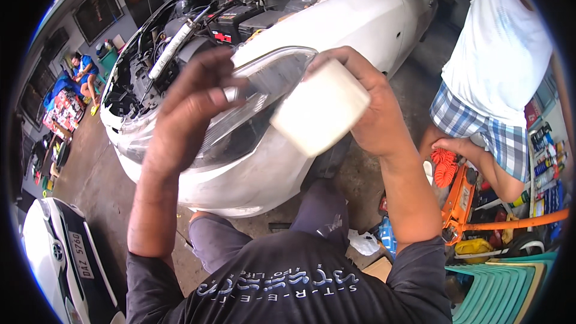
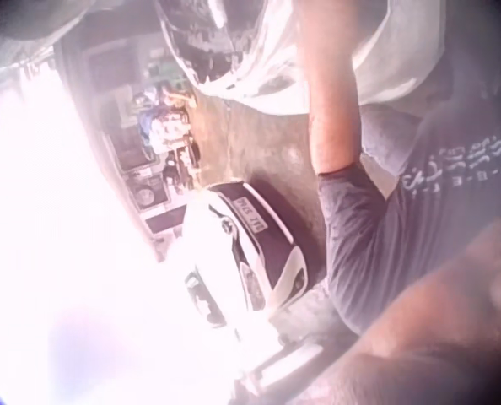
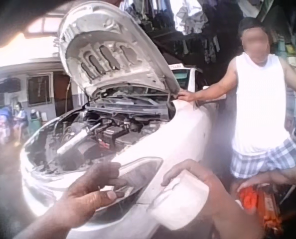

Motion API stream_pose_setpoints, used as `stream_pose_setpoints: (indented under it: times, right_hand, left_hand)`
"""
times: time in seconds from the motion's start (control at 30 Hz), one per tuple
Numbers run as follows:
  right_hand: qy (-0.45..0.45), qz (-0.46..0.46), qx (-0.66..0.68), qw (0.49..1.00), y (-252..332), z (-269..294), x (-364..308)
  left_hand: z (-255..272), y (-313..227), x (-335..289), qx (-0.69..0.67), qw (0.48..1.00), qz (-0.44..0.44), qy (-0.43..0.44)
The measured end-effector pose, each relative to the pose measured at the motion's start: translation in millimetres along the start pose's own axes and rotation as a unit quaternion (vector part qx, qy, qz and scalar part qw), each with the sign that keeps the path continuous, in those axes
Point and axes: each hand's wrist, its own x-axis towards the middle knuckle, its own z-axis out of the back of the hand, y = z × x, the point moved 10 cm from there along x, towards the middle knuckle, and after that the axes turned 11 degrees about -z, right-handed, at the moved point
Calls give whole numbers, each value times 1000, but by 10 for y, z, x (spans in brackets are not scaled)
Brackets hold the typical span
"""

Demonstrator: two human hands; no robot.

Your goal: The person applies adhesive tape around a car's headlight, fastens the fender using a wrench and a power drill, and applies more tape onto the car body panel.

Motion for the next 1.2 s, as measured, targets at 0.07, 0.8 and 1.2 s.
stream_pose_setpoints:
  times: [0.07, 0.8, 1.2]
  right_hand:
    - [-5, -16, 33, 999, -137, -57, 2]
    - [4, -155, 61, 986, -1009, -222, -152]
    - [-45, -134, 107, 984, -1060, -160, -125]
  left_hand:
    - [-168, 469, -355, -104, 991, 72, 47]
    - [-616, 1557, -1042, -367, 916, 96, -132]
    - [-821, 1598, -852, -357, 926, 78, -96]
